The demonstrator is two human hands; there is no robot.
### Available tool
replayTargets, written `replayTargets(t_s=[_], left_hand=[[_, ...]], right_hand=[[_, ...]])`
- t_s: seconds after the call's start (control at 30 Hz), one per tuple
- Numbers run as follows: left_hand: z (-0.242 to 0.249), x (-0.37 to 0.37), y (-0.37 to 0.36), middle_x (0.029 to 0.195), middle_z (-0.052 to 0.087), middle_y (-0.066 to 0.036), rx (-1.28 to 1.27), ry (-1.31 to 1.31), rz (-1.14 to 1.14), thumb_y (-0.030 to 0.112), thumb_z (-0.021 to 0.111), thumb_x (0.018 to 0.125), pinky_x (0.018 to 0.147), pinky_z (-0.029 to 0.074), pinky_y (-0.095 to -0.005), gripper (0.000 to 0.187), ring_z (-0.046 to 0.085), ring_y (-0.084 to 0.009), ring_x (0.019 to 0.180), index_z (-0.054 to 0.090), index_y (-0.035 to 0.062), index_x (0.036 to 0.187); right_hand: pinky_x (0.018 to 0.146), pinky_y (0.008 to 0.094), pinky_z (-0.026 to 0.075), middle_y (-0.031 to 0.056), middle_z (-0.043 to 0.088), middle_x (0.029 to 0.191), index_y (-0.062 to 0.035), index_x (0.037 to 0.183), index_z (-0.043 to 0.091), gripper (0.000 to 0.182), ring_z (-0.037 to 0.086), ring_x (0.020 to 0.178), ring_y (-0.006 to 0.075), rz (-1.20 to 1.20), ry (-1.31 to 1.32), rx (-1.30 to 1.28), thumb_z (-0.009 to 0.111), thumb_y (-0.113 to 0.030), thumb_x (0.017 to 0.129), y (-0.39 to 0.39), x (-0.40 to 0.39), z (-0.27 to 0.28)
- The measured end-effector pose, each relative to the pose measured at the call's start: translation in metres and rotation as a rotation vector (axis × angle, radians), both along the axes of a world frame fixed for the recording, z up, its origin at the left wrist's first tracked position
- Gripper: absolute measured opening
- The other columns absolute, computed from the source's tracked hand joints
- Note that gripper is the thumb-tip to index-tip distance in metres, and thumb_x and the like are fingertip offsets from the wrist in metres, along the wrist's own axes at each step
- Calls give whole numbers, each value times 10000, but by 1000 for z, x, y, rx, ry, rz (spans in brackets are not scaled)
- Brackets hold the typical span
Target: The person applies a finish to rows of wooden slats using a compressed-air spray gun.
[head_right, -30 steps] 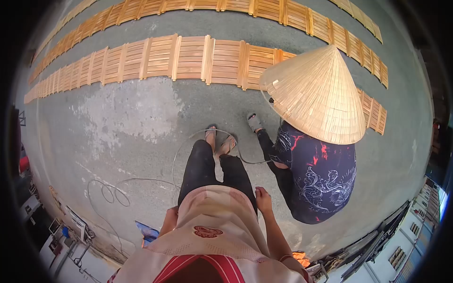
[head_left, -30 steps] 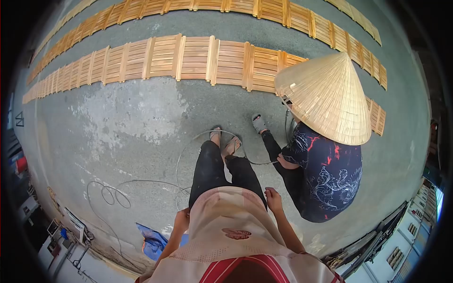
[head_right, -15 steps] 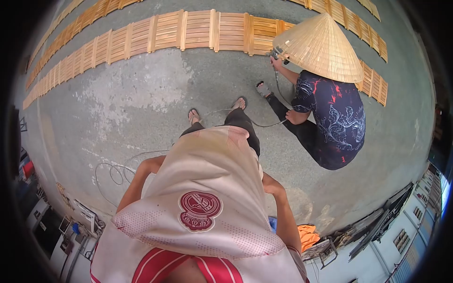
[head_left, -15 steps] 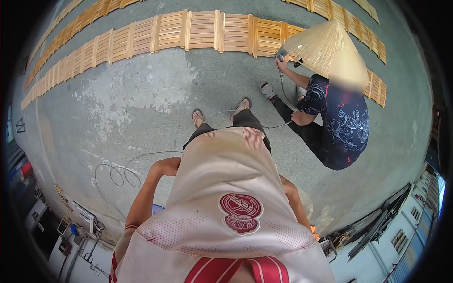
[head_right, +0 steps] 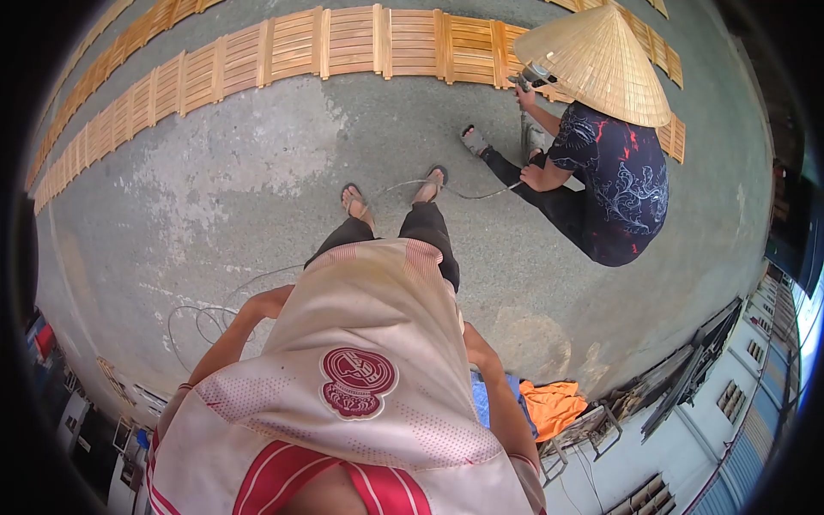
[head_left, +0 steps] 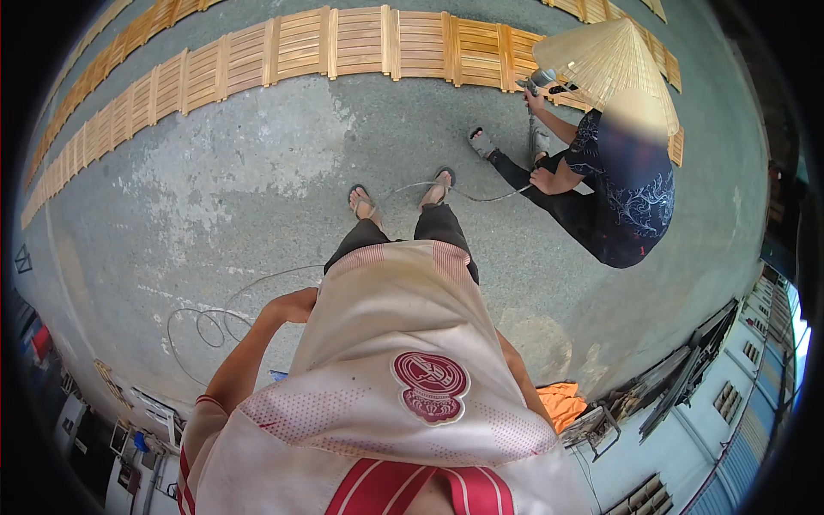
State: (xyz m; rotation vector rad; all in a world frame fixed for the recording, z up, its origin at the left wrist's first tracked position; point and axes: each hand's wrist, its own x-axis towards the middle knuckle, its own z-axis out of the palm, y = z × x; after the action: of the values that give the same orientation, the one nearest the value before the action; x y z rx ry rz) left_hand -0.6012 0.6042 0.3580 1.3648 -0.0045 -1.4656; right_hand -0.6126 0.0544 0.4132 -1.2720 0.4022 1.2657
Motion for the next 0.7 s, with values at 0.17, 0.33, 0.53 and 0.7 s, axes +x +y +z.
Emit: replayTargets(t_s=[0.17, 0.33, 0.53, 0.7], left_hand=[[-12, -34, 3, 1363, 728, -206, -18, -138, 126, 330, 825, 861, 1064, 522, -432, 642, 679, -300, 1257, 684, 3, 1396], [13, -24, -10, 1107, 816, -185, 106, -213, 58, 255, 800, 864, 912, 570, -408, 439, 738, -233, 1034, 781, -30, 1198], [9, -18, -19, 1097, 816, -138, -5, -122, 75, 234, 834, 849, 907, 554, -383, 430, 696, -177, 1009, 783, -38, 1179], [-1, -13, -45, 1344, 759, -158, -108, -134, 141, 290, 855, 877, 1066, 531, -394, 577, 681, -215, 1214, 723, -37, 1334]], right_hand=[[1199, 465, 430, 257, 518, 1582, 25, 1523, 540, 609, 511, 1444, 360, -13, -15, 23, 658, -267, 1003, 7, -9, 3], [1211, 459, 418, 250, 491, 1617, 27, 1546, 518, 636, 490, 1465, 344, -19, -44, 65, 663, -258, 996, -11, -11, 6], [1204, 457, 424, 243, 495, 1611, 29, 1548, 517, 637, 495, 1457, 337, -12, -39, 67, 665, -255, 997, -45, -18, 14], [1189, 457, 436, 239, 515, 1585, 31, 1538, 527, 625, 512, 1436, 337, -16, -47, 51, 664, -256, 1000, -54, -21, 6]])
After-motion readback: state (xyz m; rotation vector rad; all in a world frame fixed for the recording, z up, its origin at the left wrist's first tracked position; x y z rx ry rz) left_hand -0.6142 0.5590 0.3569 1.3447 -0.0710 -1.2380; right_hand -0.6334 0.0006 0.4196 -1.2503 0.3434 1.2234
